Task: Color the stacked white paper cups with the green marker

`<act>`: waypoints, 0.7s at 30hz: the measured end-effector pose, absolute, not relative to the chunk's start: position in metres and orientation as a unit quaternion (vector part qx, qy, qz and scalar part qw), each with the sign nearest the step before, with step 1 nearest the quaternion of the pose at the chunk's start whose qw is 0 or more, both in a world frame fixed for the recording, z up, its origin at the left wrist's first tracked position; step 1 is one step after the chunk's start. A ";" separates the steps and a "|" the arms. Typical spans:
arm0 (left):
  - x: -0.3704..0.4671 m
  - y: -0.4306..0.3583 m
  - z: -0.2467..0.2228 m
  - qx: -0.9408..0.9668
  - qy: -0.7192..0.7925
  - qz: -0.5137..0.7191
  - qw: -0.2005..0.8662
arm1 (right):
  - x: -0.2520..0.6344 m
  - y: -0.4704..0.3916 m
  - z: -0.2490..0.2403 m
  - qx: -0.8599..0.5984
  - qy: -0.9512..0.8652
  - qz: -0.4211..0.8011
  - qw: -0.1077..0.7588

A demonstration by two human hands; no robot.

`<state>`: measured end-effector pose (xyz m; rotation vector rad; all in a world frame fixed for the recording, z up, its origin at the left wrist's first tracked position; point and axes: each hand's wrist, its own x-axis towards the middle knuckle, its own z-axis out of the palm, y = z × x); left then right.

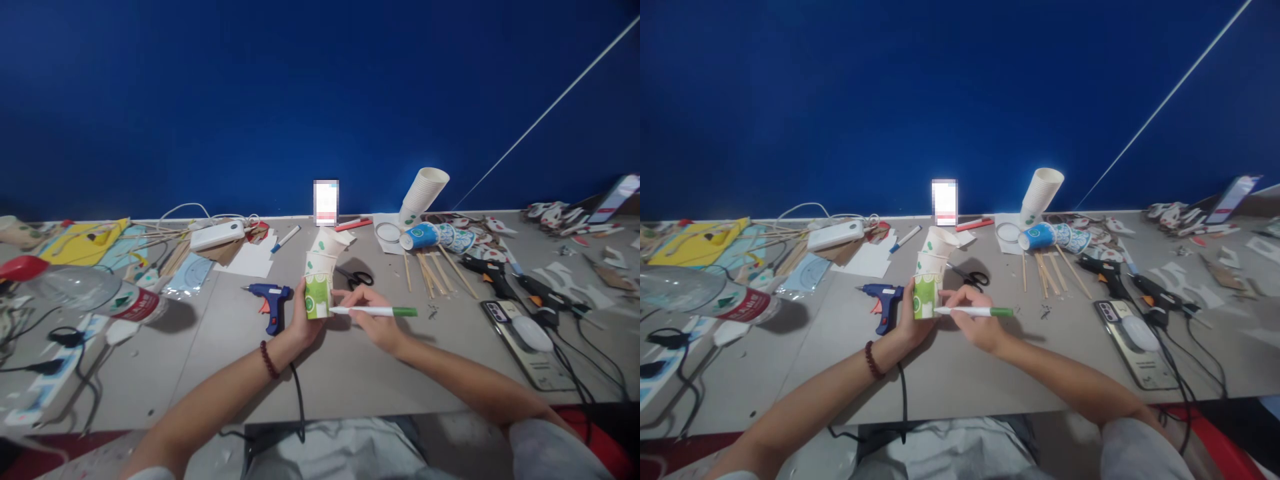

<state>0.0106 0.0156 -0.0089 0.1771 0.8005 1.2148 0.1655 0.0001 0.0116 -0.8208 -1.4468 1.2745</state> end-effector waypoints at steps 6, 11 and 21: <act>0.010 0.015 -0.008 0.111 0.365 0.544 0.747 | 0.162 0.001 0.011 -0.353 -0.587 0.521 0.510; 0.010 0.015 -0.008 0.094 0.361 0.545 0.751 | 0.163 0.001 0.014 -0.357 -0.595 0.525 0.492; 0.011 0.016 -0.008 0.052 0.364 0.567 0.737 | 0.166 -0.001 0.011 -0.354 -0.598 0.540 0.474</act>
